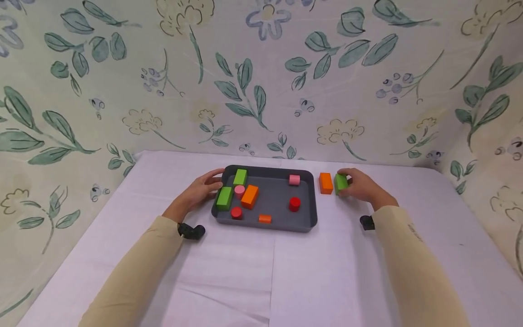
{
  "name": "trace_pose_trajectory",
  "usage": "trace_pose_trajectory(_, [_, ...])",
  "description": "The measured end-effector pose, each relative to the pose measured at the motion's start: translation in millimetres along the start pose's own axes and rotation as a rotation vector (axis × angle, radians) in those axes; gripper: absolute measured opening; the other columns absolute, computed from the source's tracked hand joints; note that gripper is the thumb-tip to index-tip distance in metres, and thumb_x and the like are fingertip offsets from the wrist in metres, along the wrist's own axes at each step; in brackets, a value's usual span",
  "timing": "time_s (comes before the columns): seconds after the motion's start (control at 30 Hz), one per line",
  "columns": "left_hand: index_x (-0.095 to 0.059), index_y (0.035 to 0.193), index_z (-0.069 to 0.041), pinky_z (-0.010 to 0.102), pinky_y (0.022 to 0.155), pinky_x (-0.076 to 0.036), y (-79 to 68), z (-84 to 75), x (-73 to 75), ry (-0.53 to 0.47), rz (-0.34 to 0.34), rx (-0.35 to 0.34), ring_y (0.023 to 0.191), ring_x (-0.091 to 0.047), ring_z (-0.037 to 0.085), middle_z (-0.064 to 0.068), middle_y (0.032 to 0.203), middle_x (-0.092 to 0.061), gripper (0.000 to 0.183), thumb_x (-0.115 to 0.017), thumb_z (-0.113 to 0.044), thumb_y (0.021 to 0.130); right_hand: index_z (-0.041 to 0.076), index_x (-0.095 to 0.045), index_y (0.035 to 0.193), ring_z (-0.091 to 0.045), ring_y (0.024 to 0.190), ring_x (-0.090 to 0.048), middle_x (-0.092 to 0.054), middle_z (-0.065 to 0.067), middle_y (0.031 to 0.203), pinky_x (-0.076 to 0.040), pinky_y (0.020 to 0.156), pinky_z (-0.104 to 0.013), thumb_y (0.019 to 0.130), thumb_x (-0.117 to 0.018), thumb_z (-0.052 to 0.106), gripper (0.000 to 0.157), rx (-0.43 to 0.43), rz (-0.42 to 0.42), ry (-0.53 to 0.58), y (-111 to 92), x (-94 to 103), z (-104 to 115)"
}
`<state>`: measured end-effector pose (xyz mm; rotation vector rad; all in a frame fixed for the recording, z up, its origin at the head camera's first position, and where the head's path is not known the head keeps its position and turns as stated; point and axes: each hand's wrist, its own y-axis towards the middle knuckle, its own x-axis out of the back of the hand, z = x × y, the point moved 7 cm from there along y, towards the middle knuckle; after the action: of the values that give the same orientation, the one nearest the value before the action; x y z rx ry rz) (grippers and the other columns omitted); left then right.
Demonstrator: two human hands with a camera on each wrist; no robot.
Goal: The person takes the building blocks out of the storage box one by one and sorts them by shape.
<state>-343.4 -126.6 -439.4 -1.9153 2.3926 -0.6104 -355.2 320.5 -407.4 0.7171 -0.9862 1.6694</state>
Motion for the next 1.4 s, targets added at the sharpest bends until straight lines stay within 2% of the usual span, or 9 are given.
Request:
trace_pose_trajectory(0.2, [-0.037, 0.152, -0.036, 0.048, 0.120, -0.037, 1.2, -1.6, 0.7, -0.007, -0.001, -0.016, 0.146, -0.039, 0.030, 0.009, 0.160, -0.037, 0.058, -0.057, -0.019, 0.100, 0.002, -0.032, 0.151, -0.050, 0.128, -0.039, -0.036, -0.030, 0.149, -0.041, 0.108, -0.067, 0.088, -0.070, 0.017, 0.076, 0.014, -0.010, -0.006, 3.0, 1.1, -0.7])
trace_pose_trajectory(0.43, [-0.037, 0.152, -0.038, 0.048, 0.120, -0.037, -1.8, 6.3, -0.4, -0.005, 0.007, 0.011, 0.146, -0.039, 0.030, 0.008, 0.161, -0.036, 0.058, -0.057, -0.020, 0.101, 0.003, -0.032, 0.151, -0.049, 0.127, -0.040, -0.037, -0.030, 0.148, -0.041, 0.107, -0.067, 0.088, -0.070, 0.016, 0.075, 0.009, 0.002, -0.002, 1.6, -5.2, -4.7])
trace_pose_trajectory(0.63, [-0.038, 0.151, -0.038, 0.048, 0.120, -0.038, -4.0, 5.0, 2.2, -0.014, -0.009, 0.006, 0.144, -0.042, 0.030, 0.008, 0.159, -0.038, 0.057, -0.057, -0.020, 0.101, 0.002, -0.033, 0.150, -0.049, 0.123, -0.042, -0.039, -0.031, 0.145, -0.043, 0.106, -0.066, 0.087, -0.068, 0.012, 0.073, 0.038, -0.030, -0.017, -1.0, -5.4, 1.2])
trace_pose_trajectory(0.73, [-0.038, 0.151, -0.039, 0.048, 0.120, -0.038, -2.9, 4.3, 3.6, -0.013, -0.007, 0.003, 0.144, -0.042, 0.030, 0.008, 0.159, -0.038, 0.057, -0.057, -0.020, 0.101, 0.002, -0.032, 0.150, -0.048, 0.124, -0.042, -0.039, -0.031, 0.145, -0.042, 0.107, -0.066, 0.088, -0.068, 0.012, 0.072, 0.027, -0.034, -0.018, -1.2, -5.7, 3.7])
trace_pose_trajectory(1.17, [-0.035, 0.153, -0.035, 0.048, 0.121, -0.036, 0.1, 6.2, 2.1, -0.040, 0.013, 0.006, 0.147, -0.038, 0.031, 0.010, 0.161, -0.035, 0.059, -0.057, -0.018, 0.101, 0.002, -0.028, 0.152, -0.051, 0.129, -0.038, -0.032, -0.032, 0.150, -0.039, 0.110, -0.068, 0.088, -0.068, 0.014, 0.077, 0.022, -0.005, 0.011, 1.6, -9.4, 0.4])
trace_pose_trajectory(1.4, [-0.036, 0.153, -0.035, 0.047, 0.120, -0.038, -1.0, 1.5, 1.7, -0.020, 0.013, 0.010, 0.146, -0.040, 0.031, 0.010, 0.160, -0.036, 0.059, -0.056, -0.017, 0.101, 0.002, -0.016, 0.157, -0.054, 0.135, -0.034, -0.021, -0.033, 0.157, -0.042, 0.106, -0.069, 0.087, -0.069, 0.018, 0.090, 0.039, -0.041, 0.004, -5.1, -2.2, 5.8])
